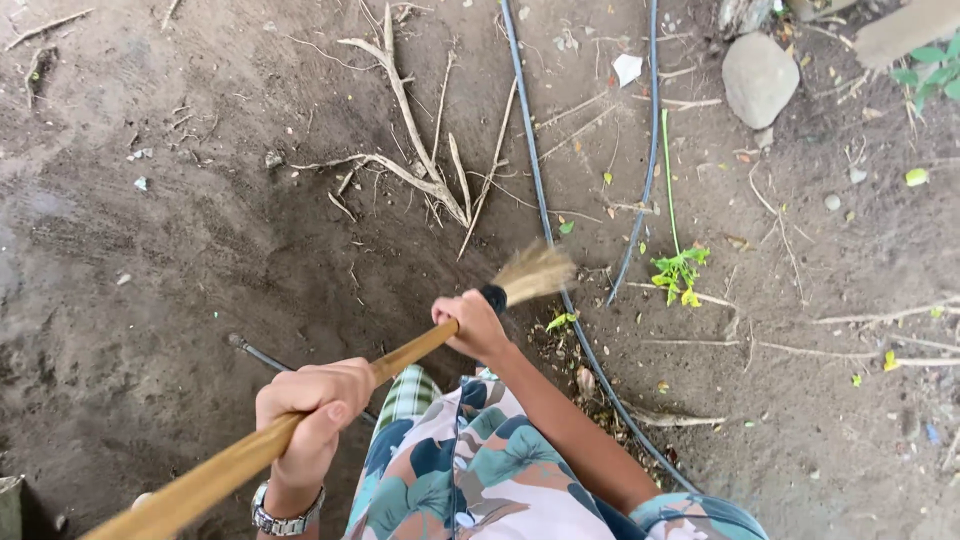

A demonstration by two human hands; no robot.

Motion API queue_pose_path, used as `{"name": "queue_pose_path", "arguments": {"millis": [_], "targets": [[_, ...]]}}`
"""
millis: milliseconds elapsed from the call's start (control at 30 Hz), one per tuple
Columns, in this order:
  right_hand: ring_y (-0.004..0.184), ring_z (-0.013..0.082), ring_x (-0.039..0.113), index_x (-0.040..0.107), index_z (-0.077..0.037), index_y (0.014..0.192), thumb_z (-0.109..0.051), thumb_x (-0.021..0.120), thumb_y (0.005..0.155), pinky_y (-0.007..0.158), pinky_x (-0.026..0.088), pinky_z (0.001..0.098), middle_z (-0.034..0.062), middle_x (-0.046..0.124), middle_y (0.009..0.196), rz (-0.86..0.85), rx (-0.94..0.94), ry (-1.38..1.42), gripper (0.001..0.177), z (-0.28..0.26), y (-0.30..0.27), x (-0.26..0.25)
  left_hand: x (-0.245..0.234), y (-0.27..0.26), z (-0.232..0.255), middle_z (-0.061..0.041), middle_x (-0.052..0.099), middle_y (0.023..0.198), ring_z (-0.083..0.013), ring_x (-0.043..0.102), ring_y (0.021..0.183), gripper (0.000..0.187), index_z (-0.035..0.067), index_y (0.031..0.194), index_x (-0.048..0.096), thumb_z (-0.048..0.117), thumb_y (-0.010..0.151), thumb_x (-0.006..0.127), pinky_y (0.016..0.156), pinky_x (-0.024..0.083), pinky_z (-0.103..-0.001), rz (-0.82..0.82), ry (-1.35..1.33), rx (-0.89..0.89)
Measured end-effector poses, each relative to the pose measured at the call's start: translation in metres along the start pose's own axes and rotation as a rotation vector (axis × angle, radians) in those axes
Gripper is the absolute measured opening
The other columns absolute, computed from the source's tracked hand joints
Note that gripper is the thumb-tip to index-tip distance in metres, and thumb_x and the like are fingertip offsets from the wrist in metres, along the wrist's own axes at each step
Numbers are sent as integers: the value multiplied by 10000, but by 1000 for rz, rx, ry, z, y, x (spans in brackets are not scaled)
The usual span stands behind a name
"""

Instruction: Sweeping a dirt floor outdoors using a broom.

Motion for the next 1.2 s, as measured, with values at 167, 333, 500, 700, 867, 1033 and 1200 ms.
{"name": "queue_pose_path", "arguments": {"millis": [167,333,500,700,867,1033,1200], "targets": [[645,298,633,632,-88,786,-72,602,811,687,466,411,93,631,664,140,-54,-30,42,35,-22,5,43,-28,-58,-51,371,562,-216,411,500,306,47,586,331,33,620,635,497,322,-347,-240,319,178],[552,256,611,615,-57,754,-59,596,786,556,466,367,106,596,633,78,101,157,37,18,-108,10,57,-50,-48,-59,357,574,-238,388,514,310,41,614,340,13,733,624,515,319,-358,-399,118,74],[528,254,653,639,-61,719,-92,683,710,529,491,373,101,611,588,-13,273,171,55,-19,-131,33,11,-80,-12,-63,499,597,-213,483,527,264,3,642,454,118,844,579,519,394,-343,-273,-106,-21],[647,301,636,619,-98,797,-87,629,796,696,464,408,68,633,651,96,46,-63,15,-25,-132,73,-4,-143,0,-27,440,552,-178,438,486,330,46,590,386,84,817,621,525,351,-342,-261,-85,143],[616,310,619,606,-86,756,-96,669,774,627,460,405,107,598,648,4,161,17,67,-22,-218,115,1,-208,-50,-53,375,570,-175,385,543,312,46,619,345,-16,752,620,562,341,-332,-431,72,-32],[582,320,632,631,-92,731,-74,686,706,560,485,403,106,607,622,56,301,-41,63,-55,-296,130,-29,-256,-43,-84,481,600,-186,466,586,222,-14,657,451,15,815,604,600,417,-348,-306,-192,-168],[660,318,630,600,-126,743,-94,694,738,624,482,405,80,604,658,88,223,-140,100,-82,-276,133,-42,-268,7,-75,465,596,-201,465,588,261,-1,633,416,23,829,588,633,434,-352,-283,-235,-136]]}}
Point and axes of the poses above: each hand's wrist, its own y-axis towards the middle knuckle, its own x-axis out of the palm, z = x × y, the point moved 6 cm from there along y, towards the middle knuckle
